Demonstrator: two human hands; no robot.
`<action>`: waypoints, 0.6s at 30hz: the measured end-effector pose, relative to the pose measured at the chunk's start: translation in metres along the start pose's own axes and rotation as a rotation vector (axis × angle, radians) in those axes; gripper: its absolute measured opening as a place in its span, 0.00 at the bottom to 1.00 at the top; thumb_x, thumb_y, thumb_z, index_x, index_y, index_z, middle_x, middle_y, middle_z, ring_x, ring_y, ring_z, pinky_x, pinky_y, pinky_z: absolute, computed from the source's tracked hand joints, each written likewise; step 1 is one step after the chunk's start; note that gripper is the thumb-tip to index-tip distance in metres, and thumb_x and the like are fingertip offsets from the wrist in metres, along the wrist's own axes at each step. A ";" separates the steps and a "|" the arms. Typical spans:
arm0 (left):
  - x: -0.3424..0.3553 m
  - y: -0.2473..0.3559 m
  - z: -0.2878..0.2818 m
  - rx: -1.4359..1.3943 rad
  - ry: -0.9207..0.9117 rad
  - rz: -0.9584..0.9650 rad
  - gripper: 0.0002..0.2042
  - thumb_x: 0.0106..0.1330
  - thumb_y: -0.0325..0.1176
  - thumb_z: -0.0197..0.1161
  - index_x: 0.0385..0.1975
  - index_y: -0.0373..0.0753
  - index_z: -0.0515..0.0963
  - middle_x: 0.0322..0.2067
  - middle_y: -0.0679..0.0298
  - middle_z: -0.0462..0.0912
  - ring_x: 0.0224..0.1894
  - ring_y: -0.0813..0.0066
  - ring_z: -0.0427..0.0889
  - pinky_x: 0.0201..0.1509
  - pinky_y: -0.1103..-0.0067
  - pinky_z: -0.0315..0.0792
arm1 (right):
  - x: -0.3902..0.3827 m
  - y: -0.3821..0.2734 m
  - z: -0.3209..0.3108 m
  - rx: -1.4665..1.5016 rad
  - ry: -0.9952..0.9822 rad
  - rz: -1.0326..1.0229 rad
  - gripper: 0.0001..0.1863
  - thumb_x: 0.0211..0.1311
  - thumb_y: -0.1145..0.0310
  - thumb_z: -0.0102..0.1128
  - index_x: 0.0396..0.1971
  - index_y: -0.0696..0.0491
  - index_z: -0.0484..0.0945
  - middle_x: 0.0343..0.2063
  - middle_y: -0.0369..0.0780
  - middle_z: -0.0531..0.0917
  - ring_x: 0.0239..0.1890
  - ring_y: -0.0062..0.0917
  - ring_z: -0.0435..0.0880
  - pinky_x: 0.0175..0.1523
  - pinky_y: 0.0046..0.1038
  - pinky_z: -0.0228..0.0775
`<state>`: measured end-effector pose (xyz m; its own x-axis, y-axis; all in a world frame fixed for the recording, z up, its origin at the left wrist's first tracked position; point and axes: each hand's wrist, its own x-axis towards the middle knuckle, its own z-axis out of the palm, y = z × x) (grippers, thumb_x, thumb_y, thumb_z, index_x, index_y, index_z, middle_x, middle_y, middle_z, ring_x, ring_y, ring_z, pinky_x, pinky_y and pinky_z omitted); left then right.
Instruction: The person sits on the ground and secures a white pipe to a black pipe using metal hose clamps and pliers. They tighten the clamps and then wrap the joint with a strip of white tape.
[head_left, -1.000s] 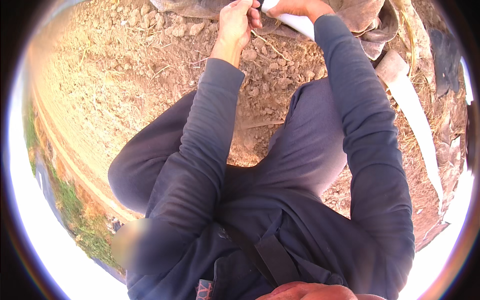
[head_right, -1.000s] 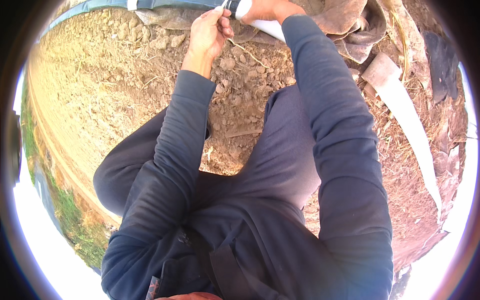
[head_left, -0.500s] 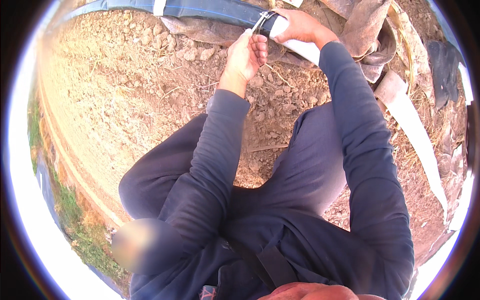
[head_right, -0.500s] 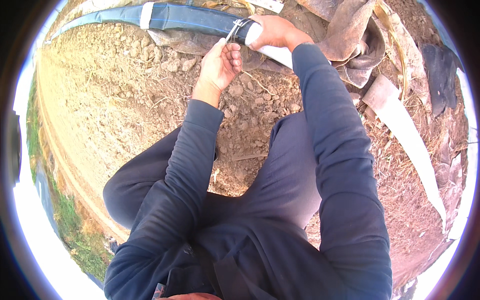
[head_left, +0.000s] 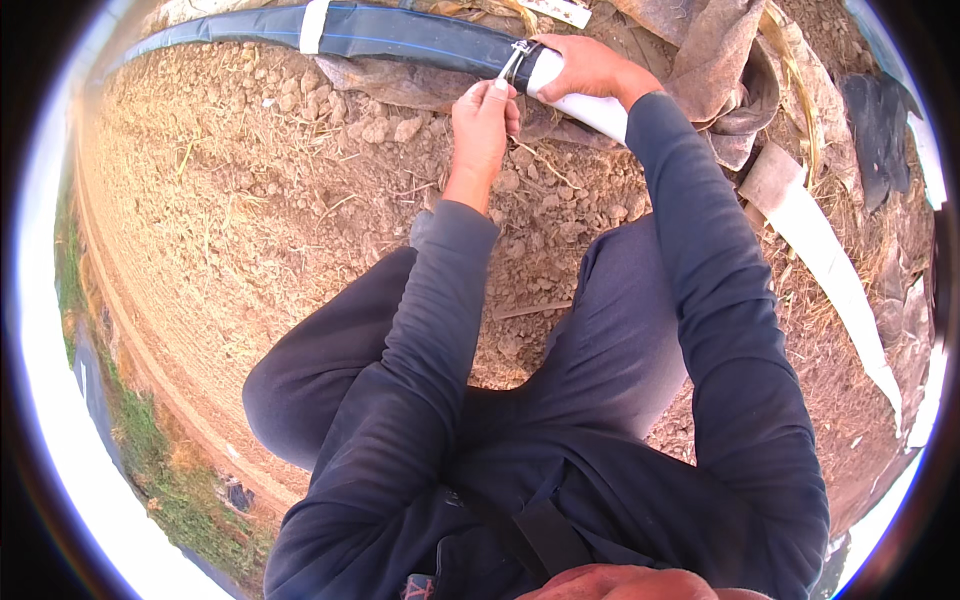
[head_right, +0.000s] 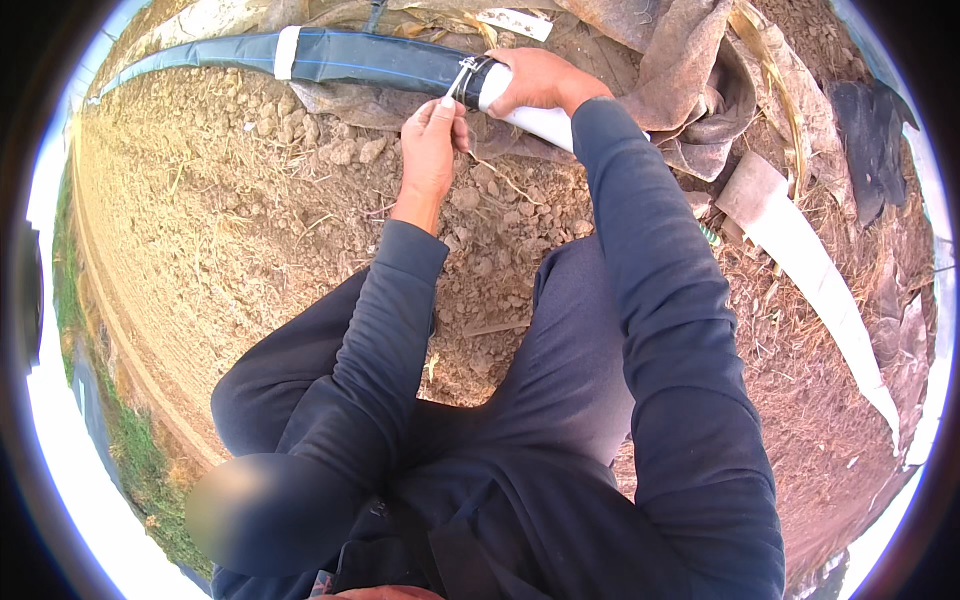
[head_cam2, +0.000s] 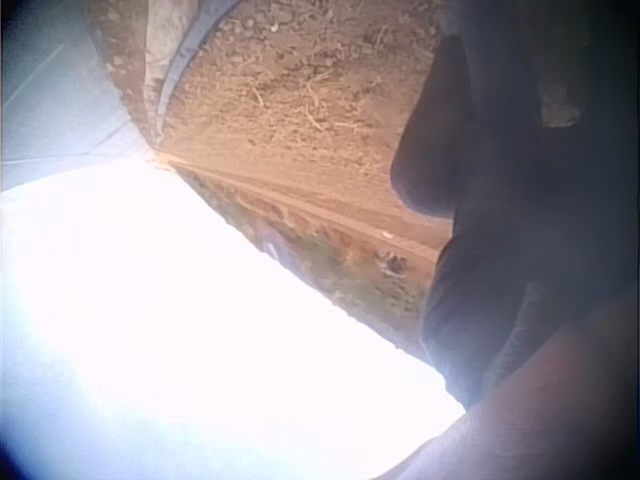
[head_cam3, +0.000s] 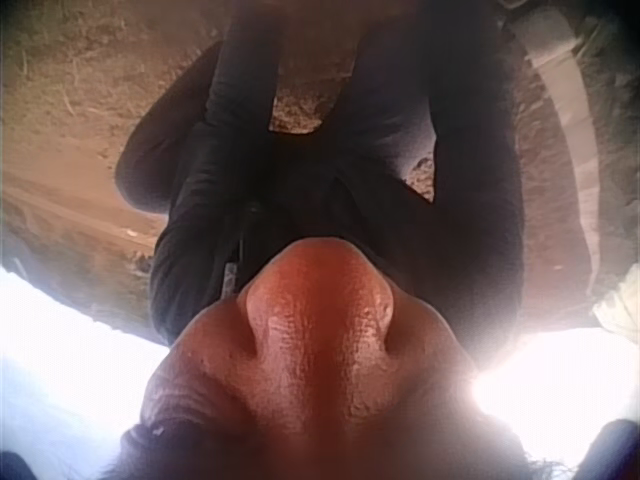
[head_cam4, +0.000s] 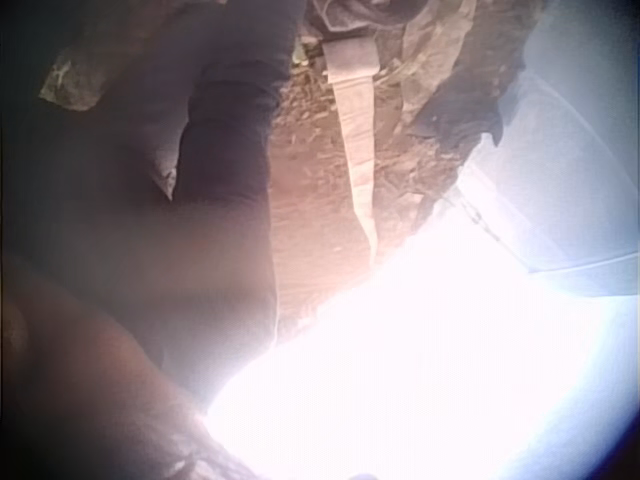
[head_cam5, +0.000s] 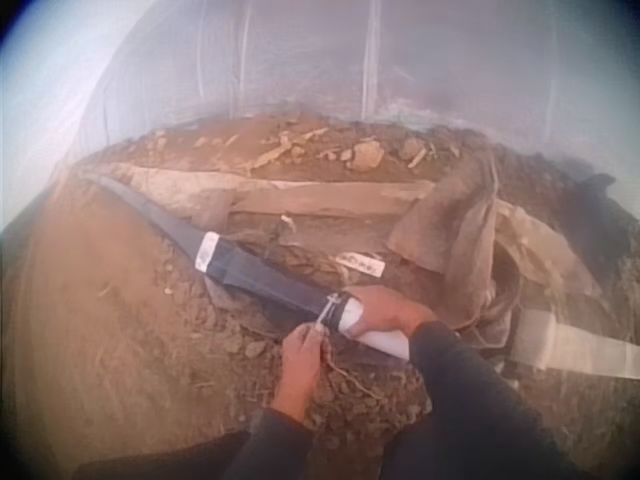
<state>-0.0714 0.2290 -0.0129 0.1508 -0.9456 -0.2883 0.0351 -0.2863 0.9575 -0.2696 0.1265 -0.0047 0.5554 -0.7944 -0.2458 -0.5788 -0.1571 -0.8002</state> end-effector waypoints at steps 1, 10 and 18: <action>-0.001 0.001 0.000 0.379 0.058 0.204 0.17 0.80 0.46 0.57 0.38 0.38 0.81 0.23 0.68 0.80 0.22 0.76 0.75 0.27 0.76 0.70 | 0.000 0.000 0.000 -0.005 0.003 -0.001 0.46 0.36 0.54 0.78 0.64 0.48 0.78 0.45 0.45 0.88 0.46 0.39 0.88 0.55 0.36 0.79; 0.000 0.013 0.001 -0.672 -0.127 -0.530 0.21 0.81 0.51 0.53 0.35 0.38 0.79 0.21 0.67 0.77 0.20 0.74 0.72 0.25 0.76 0.69 | -0.001 -0.003 -0.004 0.025 -0.015 0.011 0.47 0.36 0.55 0.78 0.64 0.54 0.78 0.47 0.48 0.88 0.48 0.38 0.87 0.56 0.35 0.78; -0.001 0.017 -0.001 0.814 0.178 0.551 0.14 0.78 0.39 0.62 0.35 0.34 0.81 0.22 0.66 0.81 0.23 0.74 0.78 0.30 0.74 0.74 | -0.002 -0.004 -0.003 0.050 0.005 0.005 0.40 0.36 0.57 0.80 0.57 0.52 0.82 0.44 0.47 0.90 0.44 0.37 0.89 0.51 0.35 0.80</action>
<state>-0.0696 0.2249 0.0040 0.0907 -0.9604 0.2635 -0.7621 0.1034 0.6391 -0.2701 0.1267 0.0011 0.5497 -0.7981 -0.2469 -0.5508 -0.1240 -0.8254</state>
